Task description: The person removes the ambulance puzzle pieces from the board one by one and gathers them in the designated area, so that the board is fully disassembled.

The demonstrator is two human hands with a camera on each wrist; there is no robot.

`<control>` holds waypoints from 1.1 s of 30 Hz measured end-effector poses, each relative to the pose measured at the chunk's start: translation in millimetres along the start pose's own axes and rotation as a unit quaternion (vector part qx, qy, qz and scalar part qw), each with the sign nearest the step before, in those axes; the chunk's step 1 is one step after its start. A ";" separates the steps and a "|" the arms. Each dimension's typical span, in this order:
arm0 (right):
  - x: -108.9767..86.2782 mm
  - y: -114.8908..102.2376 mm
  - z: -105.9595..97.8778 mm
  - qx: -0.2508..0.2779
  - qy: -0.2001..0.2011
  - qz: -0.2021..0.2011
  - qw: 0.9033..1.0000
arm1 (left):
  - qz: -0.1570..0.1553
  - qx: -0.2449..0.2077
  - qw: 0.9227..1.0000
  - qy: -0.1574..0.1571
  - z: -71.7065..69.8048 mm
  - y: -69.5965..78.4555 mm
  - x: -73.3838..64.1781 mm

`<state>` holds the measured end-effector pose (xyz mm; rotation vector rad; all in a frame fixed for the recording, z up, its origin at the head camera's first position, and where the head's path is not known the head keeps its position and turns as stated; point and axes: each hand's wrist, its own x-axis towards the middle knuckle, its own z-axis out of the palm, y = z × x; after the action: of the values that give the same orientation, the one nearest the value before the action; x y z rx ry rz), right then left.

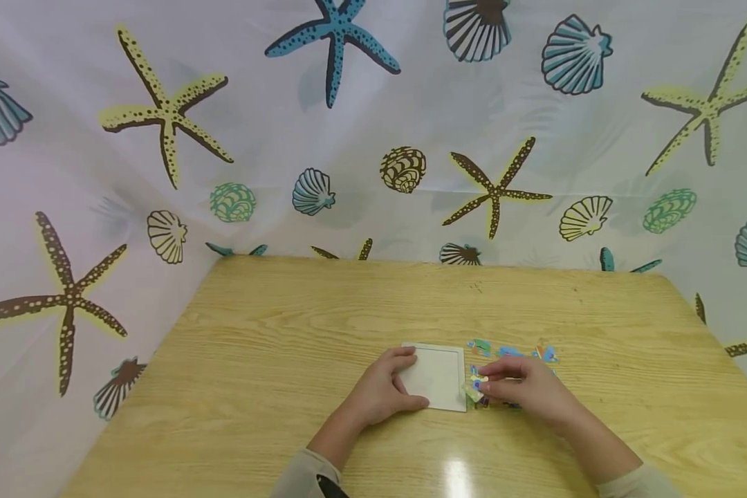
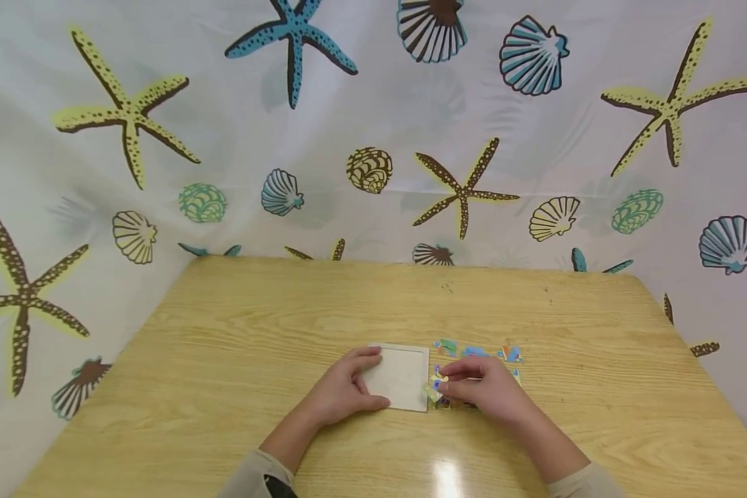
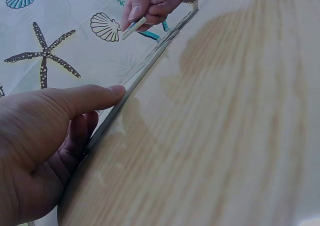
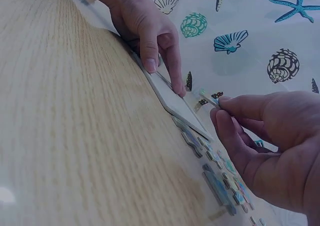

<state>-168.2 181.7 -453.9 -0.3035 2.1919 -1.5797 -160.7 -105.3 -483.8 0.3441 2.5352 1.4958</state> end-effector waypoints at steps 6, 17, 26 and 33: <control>-8.1 8.0 -10.6 0.012 0.015 0.002 1.000 | 0.000 0.003 1.000 0.001 -2.9 -2.3 -1.1; -25.0 25.3 -30.9 0.033 0.034 0.027 0.999 | -0.008 -0.004 1.000 0.003 0.3 -7.6 -4.1; -39.1 33.4 -47.1 0.013 0.088 0.049 0.995 | -0.005 0.005 1.000 0.006 -4.2 -3.7 -4.9; -51.6 35.7 -53.7 -0.020 0.126 0.100 0.987 | -0.003 -0.005 1.000 -0.001 -2.8 -0.1 -2.9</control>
<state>-144.4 260.3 -462.5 0.1098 2.3578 -1.5345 -158.7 -108.5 -482.5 0.3372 2.5236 1.5043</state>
